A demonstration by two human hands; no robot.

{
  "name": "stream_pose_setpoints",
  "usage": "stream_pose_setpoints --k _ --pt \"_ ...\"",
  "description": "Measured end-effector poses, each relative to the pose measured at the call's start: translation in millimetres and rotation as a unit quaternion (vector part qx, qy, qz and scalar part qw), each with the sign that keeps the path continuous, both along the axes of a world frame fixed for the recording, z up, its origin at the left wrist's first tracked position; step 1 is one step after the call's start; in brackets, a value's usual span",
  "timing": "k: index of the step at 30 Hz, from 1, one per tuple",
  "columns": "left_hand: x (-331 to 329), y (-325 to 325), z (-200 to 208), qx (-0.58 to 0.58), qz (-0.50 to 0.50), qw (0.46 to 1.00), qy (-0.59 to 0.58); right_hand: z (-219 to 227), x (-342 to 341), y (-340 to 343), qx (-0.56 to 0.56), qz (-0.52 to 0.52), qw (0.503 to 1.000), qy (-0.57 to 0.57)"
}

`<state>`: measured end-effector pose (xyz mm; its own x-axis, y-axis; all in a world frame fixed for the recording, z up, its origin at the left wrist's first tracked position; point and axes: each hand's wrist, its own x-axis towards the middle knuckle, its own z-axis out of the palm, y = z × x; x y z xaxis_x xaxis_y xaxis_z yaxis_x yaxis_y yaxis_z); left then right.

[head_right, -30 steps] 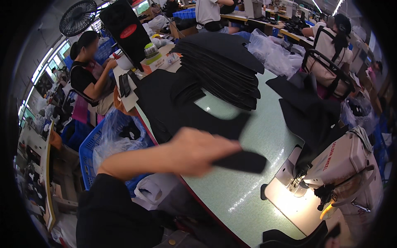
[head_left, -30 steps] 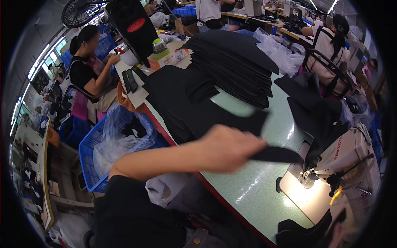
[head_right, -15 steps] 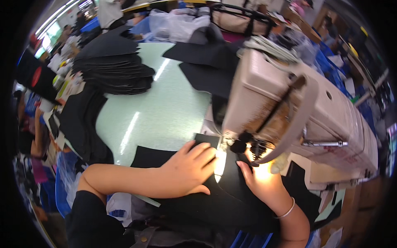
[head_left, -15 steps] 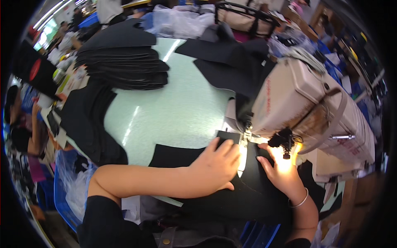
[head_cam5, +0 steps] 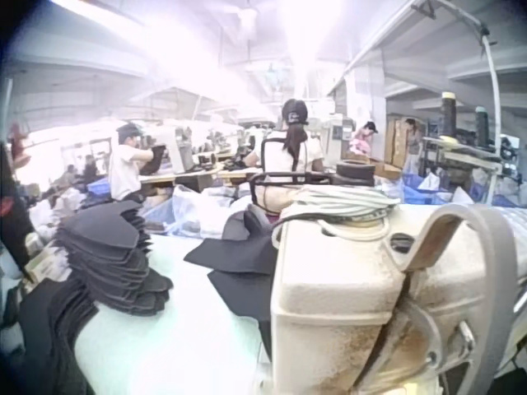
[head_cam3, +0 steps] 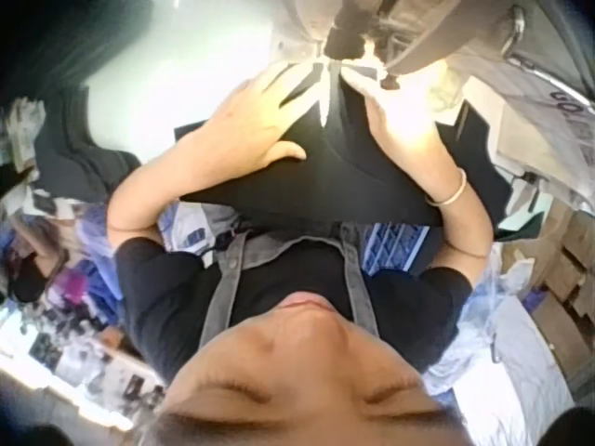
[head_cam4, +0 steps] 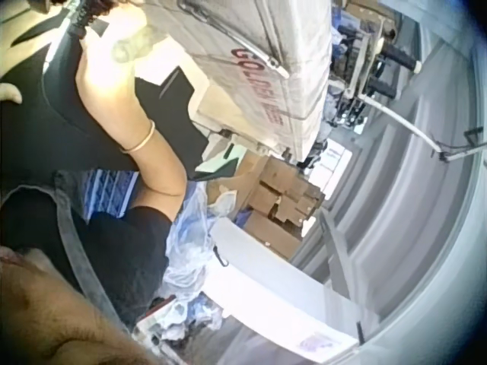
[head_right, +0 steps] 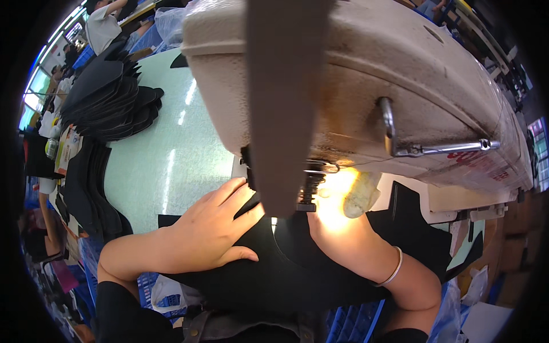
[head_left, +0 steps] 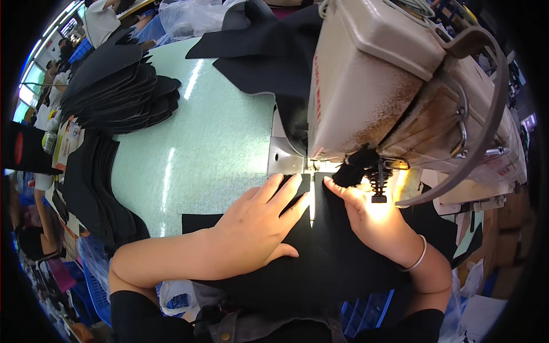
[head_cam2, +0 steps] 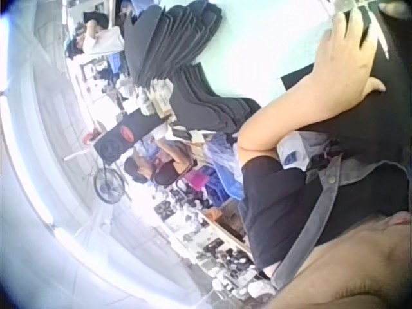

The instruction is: The person repeatedly picks up fabric pieces from the table, aligns them by hand, and stitches them together using a sewing machine.

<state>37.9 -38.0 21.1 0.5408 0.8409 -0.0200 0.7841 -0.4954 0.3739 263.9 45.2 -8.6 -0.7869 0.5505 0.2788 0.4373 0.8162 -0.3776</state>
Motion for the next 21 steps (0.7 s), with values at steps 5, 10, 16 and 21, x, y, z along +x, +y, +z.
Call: stream_pose_setpoints --k 5,10,16,21 --pt "-3 -1 -5 0.006 -0.002 1.000 -0.009 14 -11 -2 0.000 0.027 0.999 -0.029" --pt "-4 1 -8 0.053 0.004 0.999 0.007 0 -11 -3 0.033 0.026 0.999 0.025" --pt "-3 2 -7 0.060 0.010 0.998 0.011 4 -9 -1 -0.012 0.012 1.000 -0.016" --pt "-2 5 -6 0.056 0.013 0.998 0.008 8 -10 0 -0.012 0.023 1.000 -0.010"
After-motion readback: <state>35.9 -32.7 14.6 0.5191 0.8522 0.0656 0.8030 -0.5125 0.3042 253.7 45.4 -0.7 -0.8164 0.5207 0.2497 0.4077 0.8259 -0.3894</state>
